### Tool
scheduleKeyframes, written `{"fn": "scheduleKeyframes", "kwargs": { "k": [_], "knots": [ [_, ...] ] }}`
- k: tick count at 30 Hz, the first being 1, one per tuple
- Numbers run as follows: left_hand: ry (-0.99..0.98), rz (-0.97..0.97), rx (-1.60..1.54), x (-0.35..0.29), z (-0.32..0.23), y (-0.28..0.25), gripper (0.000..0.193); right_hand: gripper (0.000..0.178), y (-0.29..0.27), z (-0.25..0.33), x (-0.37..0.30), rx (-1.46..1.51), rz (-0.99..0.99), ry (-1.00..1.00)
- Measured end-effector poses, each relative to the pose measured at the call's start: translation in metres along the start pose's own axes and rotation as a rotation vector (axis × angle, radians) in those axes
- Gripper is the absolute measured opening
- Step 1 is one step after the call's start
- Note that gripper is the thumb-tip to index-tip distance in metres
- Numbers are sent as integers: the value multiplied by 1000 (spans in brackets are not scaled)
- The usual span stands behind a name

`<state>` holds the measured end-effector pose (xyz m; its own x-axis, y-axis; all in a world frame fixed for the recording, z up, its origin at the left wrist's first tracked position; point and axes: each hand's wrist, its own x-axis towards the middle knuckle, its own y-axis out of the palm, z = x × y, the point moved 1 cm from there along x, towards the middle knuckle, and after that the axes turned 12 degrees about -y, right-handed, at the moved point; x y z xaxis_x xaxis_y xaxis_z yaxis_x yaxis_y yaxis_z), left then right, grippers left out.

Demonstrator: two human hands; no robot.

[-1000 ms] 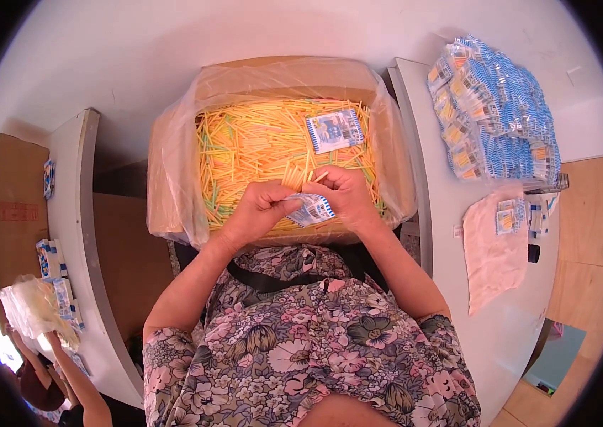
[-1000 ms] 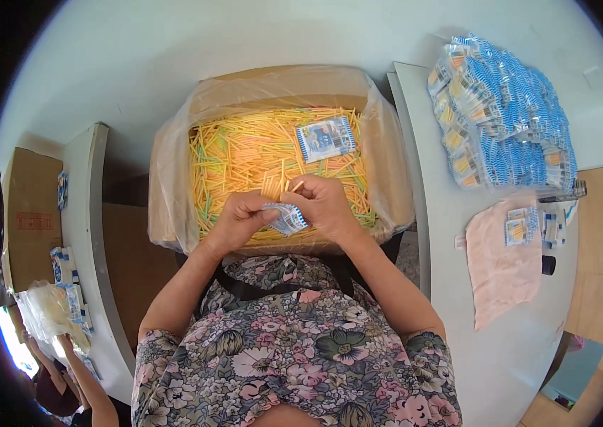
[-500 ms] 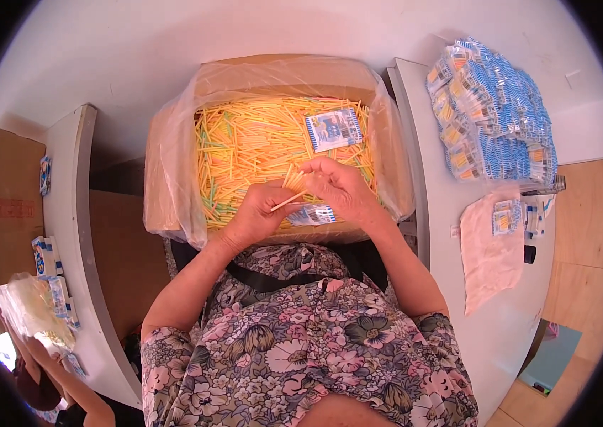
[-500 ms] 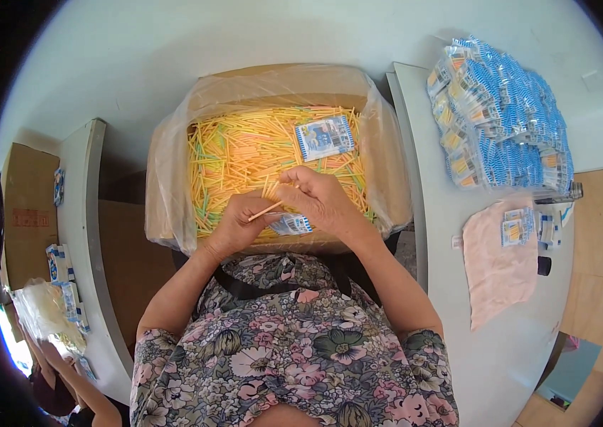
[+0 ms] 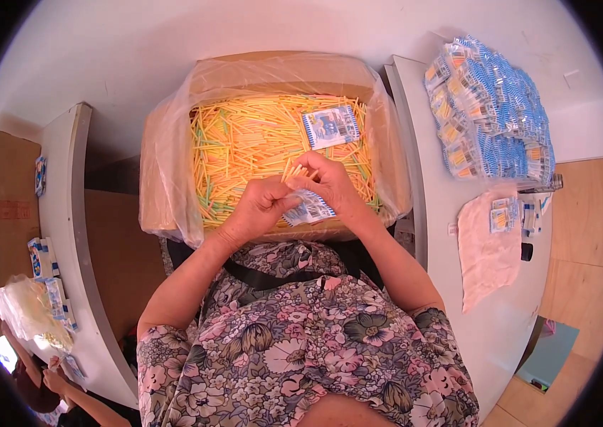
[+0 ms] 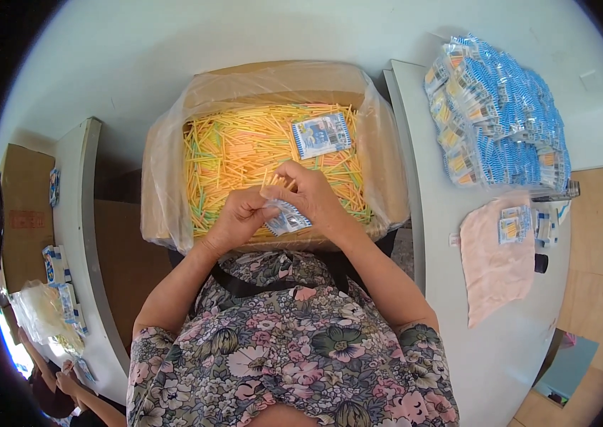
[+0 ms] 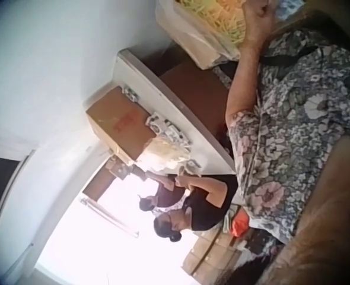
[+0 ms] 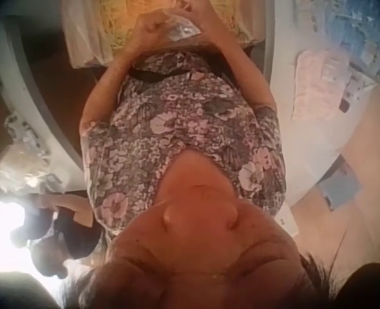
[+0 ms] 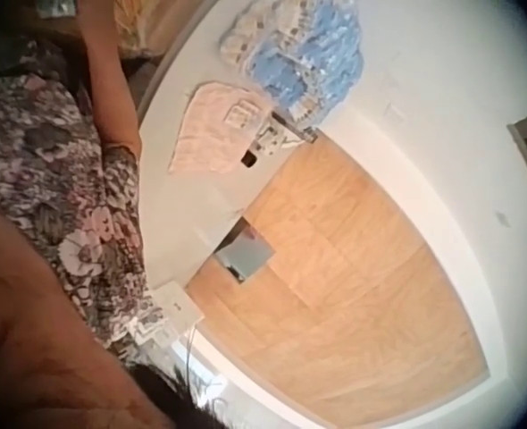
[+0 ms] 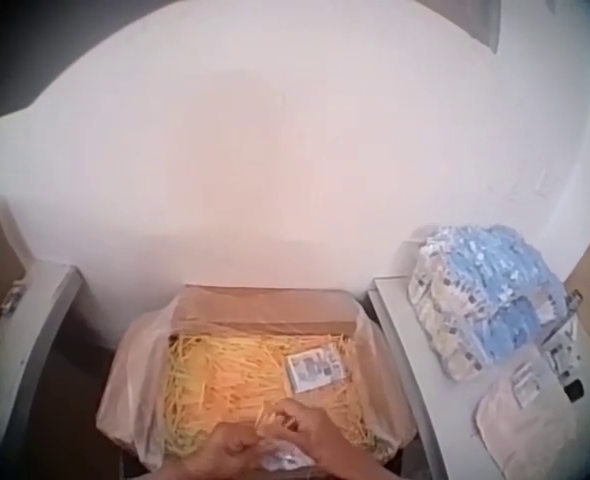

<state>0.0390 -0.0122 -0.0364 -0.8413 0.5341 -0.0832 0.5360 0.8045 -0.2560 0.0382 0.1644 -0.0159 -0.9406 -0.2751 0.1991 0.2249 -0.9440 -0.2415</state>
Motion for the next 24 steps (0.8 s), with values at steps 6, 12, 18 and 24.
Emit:
{"fn": "scheduleKeyframes", "kwargs": {
  "k": [6, 12, 18, 24],
  "knots": [
    [140, -87, 168, -3, -7, 6, 12, 40, 4, 14, 10, -568, 40, -138],
    [163, -93, 159, 3, -13, 4, 13, 25, 11, 0, 11, -171, -199, -68],
    [-112, 138, -263, -4, -7, -3, 20, 21, -35, -10, -11, -101, -292, 39],
    [-320, 174, -557, -1, -9, -1, 24, 22, -25, -8, -41, -621, 205, -35]
  ]
}}
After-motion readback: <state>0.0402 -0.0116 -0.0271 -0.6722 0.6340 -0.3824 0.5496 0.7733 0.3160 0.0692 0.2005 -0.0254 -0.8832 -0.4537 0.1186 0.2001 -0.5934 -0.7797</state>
